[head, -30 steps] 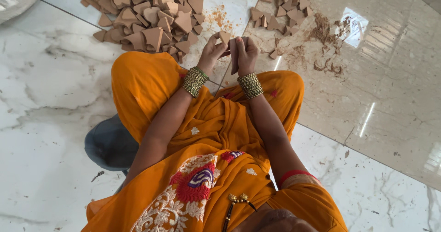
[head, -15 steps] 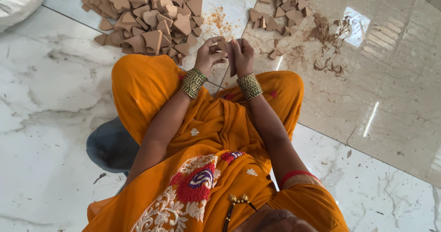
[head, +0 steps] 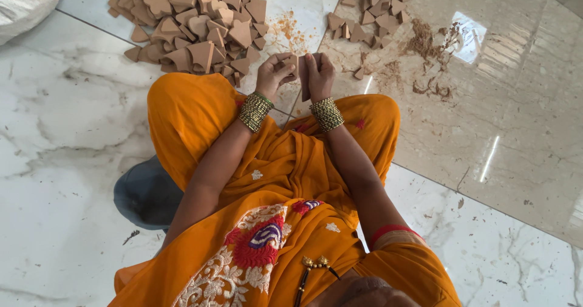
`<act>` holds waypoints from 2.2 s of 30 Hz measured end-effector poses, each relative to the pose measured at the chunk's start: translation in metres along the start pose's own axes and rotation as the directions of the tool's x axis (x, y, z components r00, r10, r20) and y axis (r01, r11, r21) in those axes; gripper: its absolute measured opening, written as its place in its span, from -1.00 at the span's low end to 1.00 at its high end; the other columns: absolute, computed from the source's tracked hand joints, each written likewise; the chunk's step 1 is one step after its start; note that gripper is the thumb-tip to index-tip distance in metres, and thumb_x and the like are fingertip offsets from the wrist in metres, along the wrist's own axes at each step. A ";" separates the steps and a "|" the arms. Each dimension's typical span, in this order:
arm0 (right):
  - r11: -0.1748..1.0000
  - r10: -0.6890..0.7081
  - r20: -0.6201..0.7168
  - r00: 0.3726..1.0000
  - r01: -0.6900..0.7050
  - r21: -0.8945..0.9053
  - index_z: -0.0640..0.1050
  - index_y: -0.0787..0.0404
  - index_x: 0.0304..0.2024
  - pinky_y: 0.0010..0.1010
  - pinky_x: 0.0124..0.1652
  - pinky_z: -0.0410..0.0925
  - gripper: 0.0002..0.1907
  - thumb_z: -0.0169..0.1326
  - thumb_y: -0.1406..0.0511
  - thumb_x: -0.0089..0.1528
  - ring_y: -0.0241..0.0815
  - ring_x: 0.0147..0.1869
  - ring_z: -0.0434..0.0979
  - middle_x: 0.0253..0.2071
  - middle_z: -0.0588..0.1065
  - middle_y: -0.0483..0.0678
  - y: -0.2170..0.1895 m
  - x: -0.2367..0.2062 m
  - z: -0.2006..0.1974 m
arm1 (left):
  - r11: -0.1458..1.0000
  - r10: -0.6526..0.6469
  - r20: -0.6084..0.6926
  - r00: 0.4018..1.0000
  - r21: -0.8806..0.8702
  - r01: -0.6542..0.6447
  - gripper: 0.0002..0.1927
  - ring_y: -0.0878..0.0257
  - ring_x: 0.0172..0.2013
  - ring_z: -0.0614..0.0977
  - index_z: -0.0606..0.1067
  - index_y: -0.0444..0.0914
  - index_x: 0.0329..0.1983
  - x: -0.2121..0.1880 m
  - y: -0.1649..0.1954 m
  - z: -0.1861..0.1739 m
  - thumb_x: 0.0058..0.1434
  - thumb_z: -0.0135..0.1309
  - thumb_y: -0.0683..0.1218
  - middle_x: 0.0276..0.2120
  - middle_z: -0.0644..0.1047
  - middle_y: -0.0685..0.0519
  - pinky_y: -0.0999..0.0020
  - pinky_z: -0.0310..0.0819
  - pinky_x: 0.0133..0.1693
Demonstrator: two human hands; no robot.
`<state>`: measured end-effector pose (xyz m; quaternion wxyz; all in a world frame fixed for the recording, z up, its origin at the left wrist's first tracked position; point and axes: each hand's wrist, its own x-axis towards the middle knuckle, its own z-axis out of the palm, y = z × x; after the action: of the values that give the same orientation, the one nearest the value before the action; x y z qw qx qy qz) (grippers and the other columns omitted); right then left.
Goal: The person sits cross-legged on the floor and repeatedly picks up small clay pieces, shapes them by hand, and places them into a growing pile. The hands manipulate each piece individually without using tools.
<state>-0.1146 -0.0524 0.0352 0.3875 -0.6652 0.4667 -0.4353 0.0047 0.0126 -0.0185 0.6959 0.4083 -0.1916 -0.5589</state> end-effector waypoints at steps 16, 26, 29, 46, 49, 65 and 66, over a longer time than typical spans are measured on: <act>0.979 0.078 0.043 0.996 -0.084 0.186 0.37 0.31 -0.45 -0.48 -0.47 0.16 -0.58 0.20 0.20 0.37 -0.44 -0.46 0.18 -0.56 0.31 -0.20 -0.002 -0.002 0.001 | 0.990 0.025 -0.139 0.990 -0.133 -0.044 -0.64 0.30 -0.22 0.70 0.46 -0.34 0.18 0.002 0.011 0.003 0.33 0.15 -0.19 -0.15 0.61 0.04 0.34 0.74 -0.16; 1.000 -0.022 -0.094 0.995 0.020 -0.013 0.36 0.29 -0.47 -0.46 -0.47 0.17 -0.56 0.20 0.17 0.34 -0.43 -0.45 0.15 -0.58 0.27 -0.20 -0.003 0.014 -0.010 | 0.964 -0.256 -0.152 0.955 0.026 0.263 -0.64 0.27 -0.44 0.70 0.47 -0.31 0.13 0.005 0.003 0.007 0.27 0.15 -0.16 -0.32 0.63 -0.04 0.42 0.73 -0.38; 1.000 0.014 -0.120 0.993 -0.011 0.029 0.38 0.29 -0.49 -0.45 -0.48 0.14 -0.57 0.21 0.17 0.33 -0.44 -0.45 0.16 -0.58 0.28 -0.22 0.001 0.020 -0.018 | 0.984 0.025 -0.281 0.960 -0.160 -0.073 -0.67 0.21 -0.39 0.70 0.46 -0.43 0.14 0.015 0.020 -0.006 0.37 0.13 -0.18 -0.24 0.65 -0.15 0.43 0.63 -0.43; 0.844 0.070 0.319 0.945 0.114 -0.525 0.66 0.26 -0.25 -0.02 -0.22 0.39 -0.55 -0.01 0.06 0.45 0.24 -0.24 0.59 -0.36 0.58 0.22 -0.003 0.029 -0.031 | 0.971 -0.210 -0.138 0.968 -0.150 0.189 -0.65 0.25 -0.41 0.68 0.44 -0.29 0.21 0.012 0.009 -0.010 0.43 -0.05 -0.05 -0.23 0.64 -0.07 0.30 0.71 -0.32; 0.819 0.163 0.322 0.933 0.054 -0.571 0.61 0.17 -0.04 0.08 -0.04 0.41 -0.63 -0.10 0.09 0.42 0.35 -0.05 0.60 -0.17 0.58 0.30 0.001 0.033 -0.018 | 0.968 -0.243 -0.096 0.965 -0.093 0.234 -0.68 0.29 -0.42 0.66 0.49 -0.23 0.18 0.009 0.005 -0.011 0.45 -0.06 -0.02 -0.25 0.64 -0.01 0.34 0.67 -0.34; 0.676 0.274 0.171 0.946 -0.063 -0.734 0.08 0.00 0.47 0.04 -0.10 0.42 -0.18 0.14 0.18 0.23 0.30 -0.05 0.60 -0.12 0.58 0.28 0.011 0.094 -0.032 | 0.958 -0.280 -0.096 0.955 0.033 0.284 -0.71 0.35 -0.48 0.62 0.53 -0.20 0.12 0.012 -0.007 -0.017 0.46 -0.08 -0.03 -0.26 0.64 0.04 0.41 0.60 -0.42; 0.692 0.255 0.187 0.949 -0.043 -0.721 0.11 -0.02 0.46 0.03 -0.13 0.44 -0.19 0.13 0.21 0.21 0.28 -0.08 0.61 -0.14 0.59 0.27 0.012 0.093 -0.030 | 0.959 -0.277 -0.090 0.957 0.043 0.281 -0.70 0.36 -0.48 0.62 0.53 -0.20 0.12 0.012 -0.007 -0.017 0.46 -0.09 -0.03 -0.26 0.64 0.04 0.41 0.61 -0.42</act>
<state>-0.1294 -0.1480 0.0537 0.1970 -0.7754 0.5927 -0.0935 0.0163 0.0068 -0.0365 0.6059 0.4731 -0.1183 -0.6286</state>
